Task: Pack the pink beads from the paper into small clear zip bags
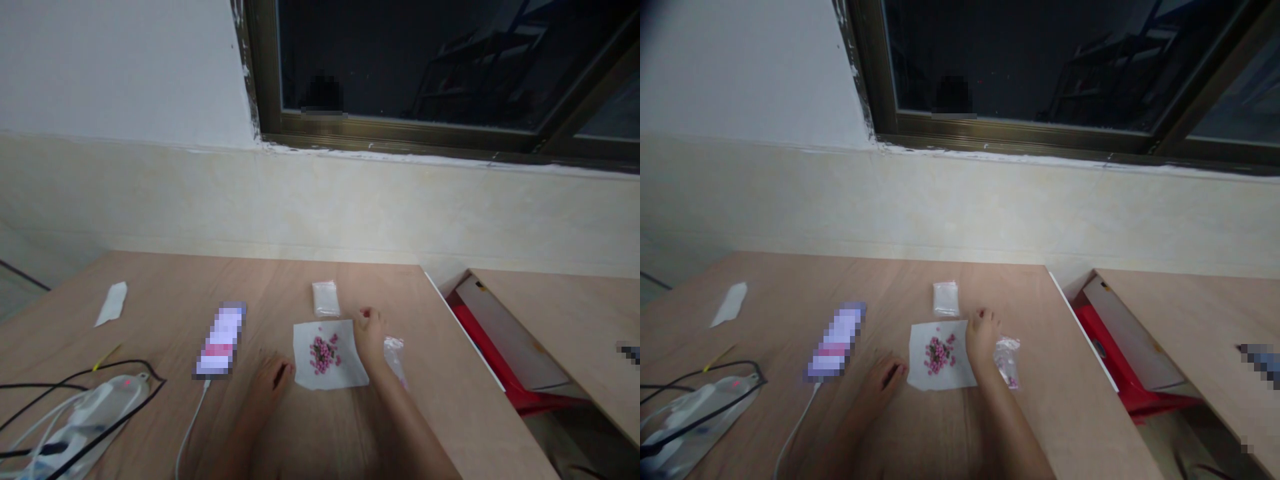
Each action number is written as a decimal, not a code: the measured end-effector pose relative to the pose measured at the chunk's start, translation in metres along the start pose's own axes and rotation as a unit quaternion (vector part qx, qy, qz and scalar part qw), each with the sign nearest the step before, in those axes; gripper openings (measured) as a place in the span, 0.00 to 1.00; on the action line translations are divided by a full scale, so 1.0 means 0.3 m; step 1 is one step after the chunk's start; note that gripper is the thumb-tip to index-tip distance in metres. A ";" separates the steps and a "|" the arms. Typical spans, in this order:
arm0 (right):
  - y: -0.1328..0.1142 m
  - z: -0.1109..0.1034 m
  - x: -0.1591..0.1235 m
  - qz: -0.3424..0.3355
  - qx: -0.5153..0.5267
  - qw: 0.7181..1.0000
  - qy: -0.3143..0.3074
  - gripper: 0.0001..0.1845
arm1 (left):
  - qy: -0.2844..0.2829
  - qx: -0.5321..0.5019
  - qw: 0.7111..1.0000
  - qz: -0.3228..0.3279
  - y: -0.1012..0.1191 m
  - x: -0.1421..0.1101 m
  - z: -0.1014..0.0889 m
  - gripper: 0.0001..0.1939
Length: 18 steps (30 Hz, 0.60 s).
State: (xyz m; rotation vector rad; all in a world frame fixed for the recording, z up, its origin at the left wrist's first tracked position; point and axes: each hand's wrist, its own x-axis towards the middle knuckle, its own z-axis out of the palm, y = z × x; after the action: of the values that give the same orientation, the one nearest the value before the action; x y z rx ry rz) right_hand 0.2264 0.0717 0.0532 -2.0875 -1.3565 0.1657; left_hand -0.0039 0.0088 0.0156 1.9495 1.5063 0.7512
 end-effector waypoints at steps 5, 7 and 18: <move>0.160 -0.092 -0.213 0.047 -0.155 0.987 -0.017 0.18 | 0.012 0.001 1.000 0.003 -0.008 0.002 0.005 0.12; 0.194 -0.104 -0.267 0.050 -0.169 0.984 -0.028 0.18 | 0.009 -0.001 1.000 0.008 -0.009 0.003 0.005 0.12; 0.232 -0.146 -0.293 0.023 -0.032 0.999 0.016 0.18 | -0.009 -0.017 1.000 -0.013 0.004 -0.011 0.000 0.13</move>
State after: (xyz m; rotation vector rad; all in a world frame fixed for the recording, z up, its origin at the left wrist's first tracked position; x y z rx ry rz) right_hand 0.2586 -0.0415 0.0282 -2.1668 -1.3113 0.1094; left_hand -0.0038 0.0054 0.0163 1.9035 1.4968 0.7413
